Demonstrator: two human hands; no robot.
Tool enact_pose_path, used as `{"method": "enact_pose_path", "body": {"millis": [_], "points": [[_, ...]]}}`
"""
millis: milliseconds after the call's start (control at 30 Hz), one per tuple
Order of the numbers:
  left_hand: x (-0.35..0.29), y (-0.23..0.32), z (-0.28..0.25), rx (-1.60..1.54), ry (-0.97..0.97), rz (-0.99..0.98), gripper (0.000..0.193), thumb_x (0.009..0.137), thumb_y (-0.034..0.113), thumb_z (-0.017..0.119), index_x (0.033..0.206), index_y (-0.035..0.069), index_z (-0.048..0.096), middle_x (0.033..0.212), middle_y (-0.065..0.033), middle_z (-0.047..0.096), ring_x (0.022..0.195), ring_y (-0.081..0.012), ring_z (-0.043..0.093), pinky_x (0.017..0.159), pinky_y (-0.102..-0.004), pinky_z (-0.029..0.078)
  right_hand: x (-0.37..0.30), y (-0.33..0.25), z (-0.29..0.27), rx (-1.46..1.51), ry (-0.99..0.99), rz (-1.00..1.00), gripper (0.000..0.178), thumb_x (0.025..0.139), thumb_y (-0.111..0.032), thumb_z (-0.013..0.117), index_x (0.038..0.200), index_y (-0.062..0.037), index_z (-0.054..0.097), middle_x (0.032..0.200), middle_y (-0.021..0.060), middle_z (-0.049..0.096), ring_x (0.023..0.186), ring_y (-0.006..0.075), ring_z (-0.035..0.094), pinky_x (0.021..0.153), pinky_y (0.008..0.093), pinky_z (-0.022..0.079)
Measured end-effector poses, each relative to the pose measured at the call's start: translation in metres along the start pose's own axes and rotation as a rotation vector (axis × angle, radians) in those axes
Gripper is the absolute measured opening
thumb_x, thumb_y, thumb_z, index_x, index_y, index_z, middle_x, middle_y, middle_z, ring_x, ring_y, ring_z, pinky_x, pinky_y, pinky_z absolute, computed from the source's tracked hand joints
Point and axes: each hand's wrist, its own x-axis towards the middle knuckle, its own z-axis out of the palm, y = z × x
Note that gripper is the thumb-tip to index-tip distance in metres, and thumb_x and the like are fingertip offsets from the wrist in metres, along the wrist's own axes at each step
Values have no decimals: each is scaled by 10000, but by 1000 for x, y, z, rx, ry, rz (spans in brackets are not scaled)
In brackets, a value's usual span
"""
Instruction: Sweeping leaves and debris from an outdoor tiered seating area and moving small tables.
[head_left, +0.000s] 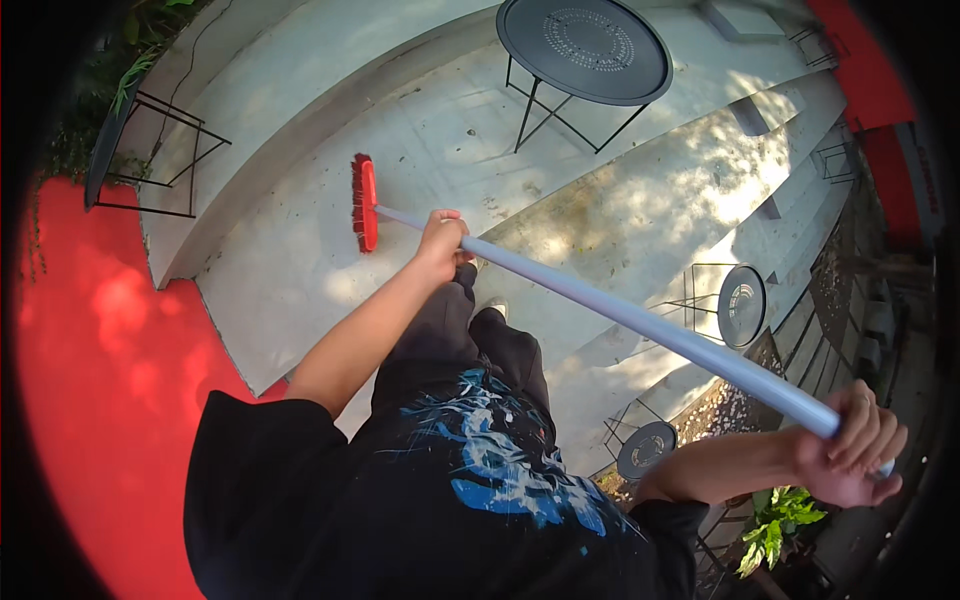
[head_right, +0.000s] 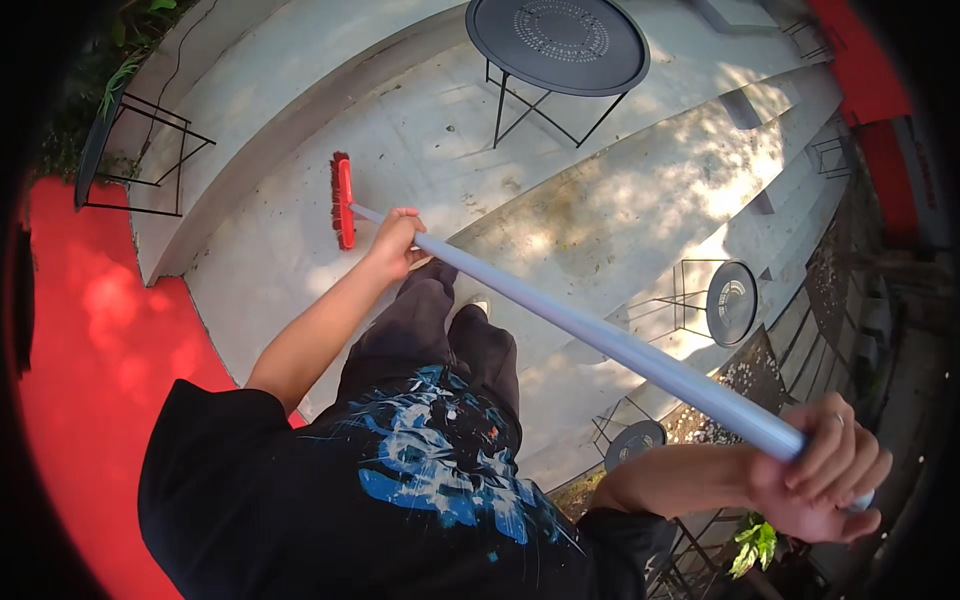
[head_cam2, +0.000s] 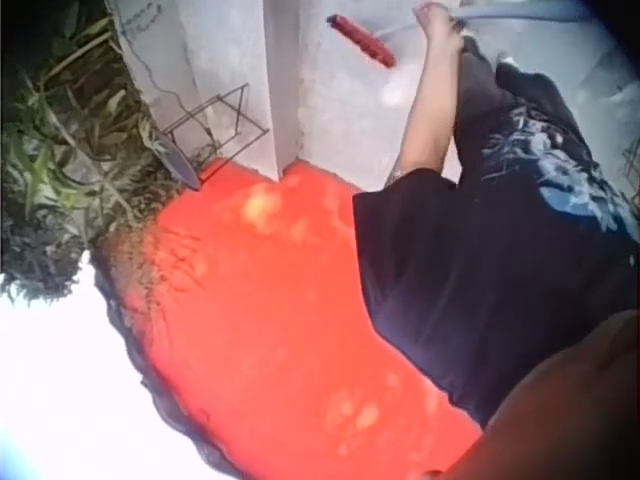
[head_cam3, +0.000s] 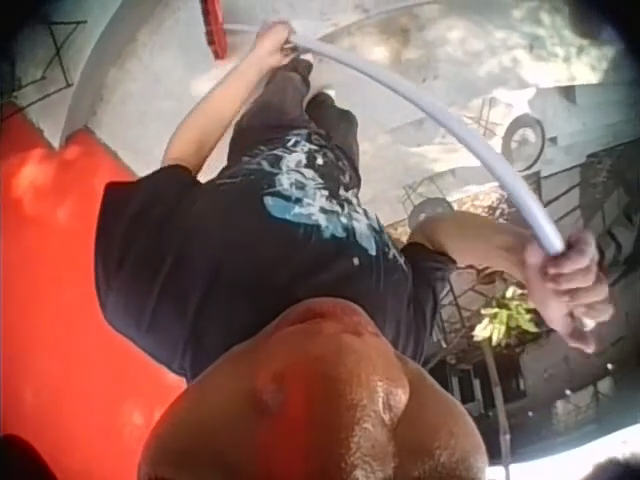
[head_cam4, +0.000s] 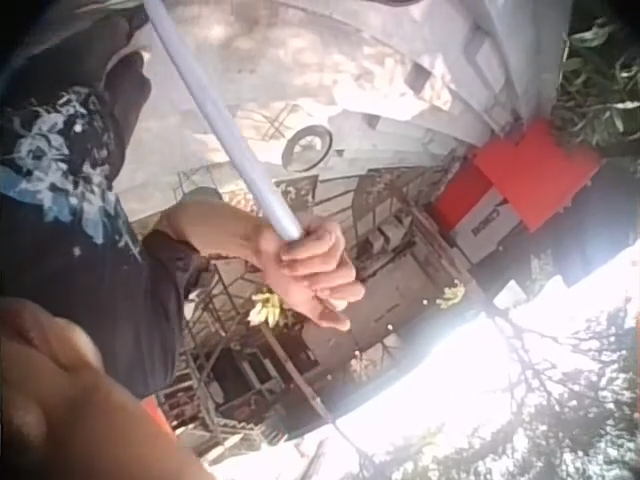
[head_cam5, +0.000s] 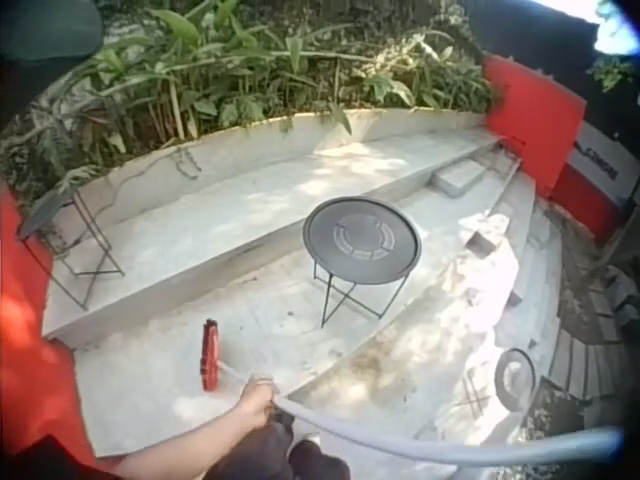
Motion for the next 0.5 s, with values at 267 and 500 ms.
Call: {"method": "enact_pose_path", "body": {"millis": [267,500], "points": [[177,-13,-93,105,263,-73,320,767,16,461,1086,38,446,1121,-195,305,701,-297,579,549,-400,541,-154,175,-6,-263,287,435,355,937,-278,299,622,-115,292,525,18,312,530,156,344,602,326,317],[16,-85,140,121,-66,-60,126,786,31,428,878,113,458,1054,-134,276,591,-239,562,457,-347,521,-90,-15,9,-462,207,100,376,944,-236,304,584,-130,296,479,-20,268,420,85,232,479,235,244]]}}
